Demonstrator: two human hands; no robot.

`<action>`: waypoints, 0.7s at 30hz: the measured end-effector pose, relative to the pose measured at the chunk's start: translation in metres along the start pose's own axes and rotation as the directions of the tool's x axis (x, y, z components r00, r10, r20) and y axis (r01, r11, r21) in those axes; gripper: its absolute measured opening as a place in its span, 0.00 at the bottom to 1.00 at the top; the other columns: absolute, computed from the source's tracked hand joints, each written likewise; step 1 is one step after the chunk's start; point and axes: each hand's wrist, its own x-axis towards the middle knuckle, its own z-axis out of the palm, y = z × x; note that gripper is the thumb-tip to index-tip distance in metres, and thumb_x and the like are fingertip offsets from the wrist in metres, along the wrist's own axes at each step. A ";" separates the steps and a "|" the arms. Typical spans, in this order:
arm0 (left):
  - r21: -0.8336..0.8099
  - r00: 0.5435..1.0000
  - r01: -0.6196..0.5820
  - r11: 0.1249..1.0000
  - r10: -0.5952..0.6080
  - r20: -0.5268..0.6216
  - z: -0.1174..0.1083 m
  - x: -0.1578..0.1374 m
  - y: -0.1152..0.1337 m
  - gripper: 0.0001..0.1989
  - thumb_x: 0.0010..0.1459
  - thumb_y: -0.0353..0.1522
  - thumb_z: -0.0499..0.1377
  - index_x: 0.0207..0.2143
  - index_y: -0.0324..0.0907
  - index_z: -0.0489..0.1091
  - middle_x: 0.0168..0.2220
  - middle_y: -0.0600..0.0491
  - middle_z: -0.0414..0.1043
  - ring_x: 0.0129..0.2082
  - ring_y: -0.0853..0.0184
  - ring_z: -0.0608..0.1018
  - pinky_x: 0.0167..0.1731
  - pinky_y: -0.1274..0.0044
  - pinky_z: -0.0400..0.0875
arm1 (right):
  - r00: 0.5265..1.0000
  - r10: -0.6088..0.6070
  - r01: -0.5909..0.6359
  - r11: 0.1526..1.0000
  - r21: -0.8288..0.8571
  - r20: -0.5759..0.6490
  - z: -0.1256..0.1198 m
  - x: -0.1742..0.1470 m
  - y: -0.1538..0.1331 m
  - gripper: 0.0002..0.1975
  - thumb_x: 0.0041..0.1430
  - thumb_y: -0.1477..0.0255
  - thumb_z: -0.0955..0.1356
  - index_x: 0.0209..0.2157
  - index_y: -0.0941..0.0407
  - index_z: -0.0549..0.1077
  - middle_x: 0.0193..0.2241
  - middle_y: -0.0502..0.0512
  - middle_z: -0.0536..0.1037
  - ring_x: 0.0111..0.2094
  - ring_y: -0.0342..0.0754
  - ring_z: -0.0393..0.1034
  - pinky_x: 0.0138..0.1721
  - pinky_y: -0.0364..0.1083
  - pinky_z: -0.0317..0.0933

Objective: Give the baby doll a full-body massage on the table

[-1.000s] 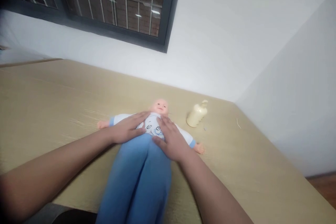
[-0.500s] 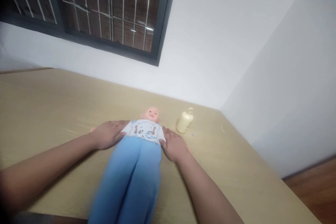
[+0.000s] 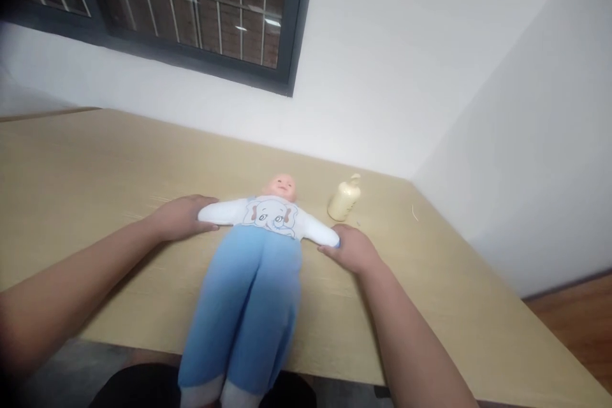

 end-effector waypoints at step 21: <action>-0.808 0.972 0.230 0.543 -0.177 0.157 -0.011 -0.006 -0.042 0.19 0.35 0.39 0.73 0.31 0.42 0.76 0.24 0.54 0.75 0.23 0.68 0.72 0.23 0.80 0.61 | 0.982 0.131 -0.176 0.403 0.898 0.134 0.010 0.007 0.049 0.25 0.34 0.59 0.82 0.30 0.58 0.73 0.29 0.55 0.78 0.32 0.46 0.73 0.35 0.46 0.67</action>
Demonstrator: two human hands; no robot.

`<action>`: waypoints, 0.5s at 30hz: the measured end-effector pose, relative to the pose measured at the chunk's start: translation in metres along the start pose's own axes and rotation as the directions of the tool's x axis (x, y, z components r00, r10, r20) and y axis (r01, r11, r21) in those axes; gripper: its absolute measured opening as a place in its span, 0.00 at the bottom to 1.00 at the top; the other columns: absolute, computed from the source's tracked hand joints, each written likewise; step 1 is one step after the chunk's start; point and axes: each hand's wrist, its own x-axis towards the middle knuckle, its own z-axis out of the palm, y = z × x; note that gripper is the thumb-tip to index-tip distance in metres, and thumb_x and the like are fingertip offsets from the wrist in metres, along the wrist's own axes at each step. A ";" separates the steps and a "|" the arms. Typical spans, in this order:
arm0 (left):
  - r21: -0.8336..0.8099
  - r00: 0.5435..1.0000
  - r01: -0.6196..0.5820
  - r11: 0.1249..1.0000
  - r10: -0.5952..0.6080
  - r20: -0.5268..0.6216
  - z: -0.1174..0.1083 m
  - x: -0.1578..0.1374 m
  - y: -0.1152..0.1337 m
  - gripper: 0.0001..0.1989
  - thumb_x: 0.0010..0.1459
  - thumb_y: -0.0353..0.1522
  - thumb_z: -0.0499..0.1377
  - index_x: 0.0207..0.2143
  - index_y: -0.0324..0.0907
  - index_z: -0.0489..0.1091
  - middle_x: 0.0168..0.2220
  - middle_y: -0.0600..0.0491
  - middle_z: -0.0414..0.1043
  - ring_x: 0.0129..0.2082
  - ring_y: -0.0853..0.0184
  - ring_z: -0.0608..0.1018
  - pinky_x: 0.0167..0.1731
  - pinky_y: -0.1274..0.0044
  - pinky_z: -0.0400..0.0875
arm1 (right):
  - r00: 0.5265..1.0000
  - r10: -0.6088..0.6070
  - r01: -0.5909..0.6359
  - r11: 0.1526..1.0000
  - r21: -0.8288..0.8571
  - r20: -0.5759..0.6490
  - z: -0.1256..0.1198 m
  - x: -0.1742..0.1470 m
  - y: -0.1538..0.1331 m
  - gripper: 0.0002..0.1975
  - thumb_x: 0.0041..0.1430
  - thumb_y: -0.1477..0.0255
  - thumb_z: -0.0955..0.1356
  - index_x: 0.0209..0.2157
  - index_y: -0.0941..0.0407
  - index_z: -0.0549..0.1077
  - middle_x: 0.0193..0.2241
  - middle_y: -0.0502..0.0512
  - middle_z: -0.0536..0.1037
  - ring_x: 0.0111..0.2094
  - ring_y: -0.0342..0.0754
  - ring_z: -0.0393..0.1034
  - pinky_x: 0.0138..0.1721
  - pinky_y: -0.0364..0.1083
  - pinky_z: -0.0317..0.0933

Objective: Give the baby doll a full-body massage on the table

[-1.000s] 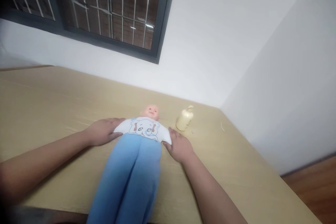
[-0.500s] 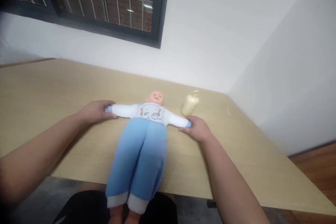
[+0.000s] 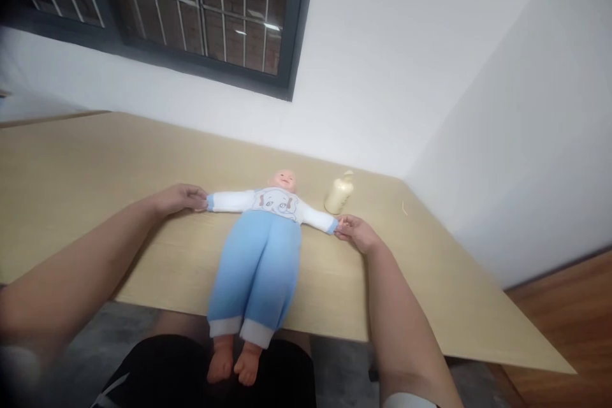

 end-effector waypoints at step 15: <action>-0.246 0.970 -0.052 0.968 -0.010 -0.241 0.026 -0.007 -0.019 0.15 0.43 0.33 0.70 0.34 0.38 0.72 0.24 0.51 0.74 0.20 0.73 0.71 0.18 0.82 0.62 | 0.950 -0.079 0.059 0.995 -0.075 -0.304 0.027 0.001 0.011 0.20 0.41 0.60 0.77 0.32 0.57 0.72 0.20 0.47 0.72 0.20 0.40 0.60 0.22 0.41 0.54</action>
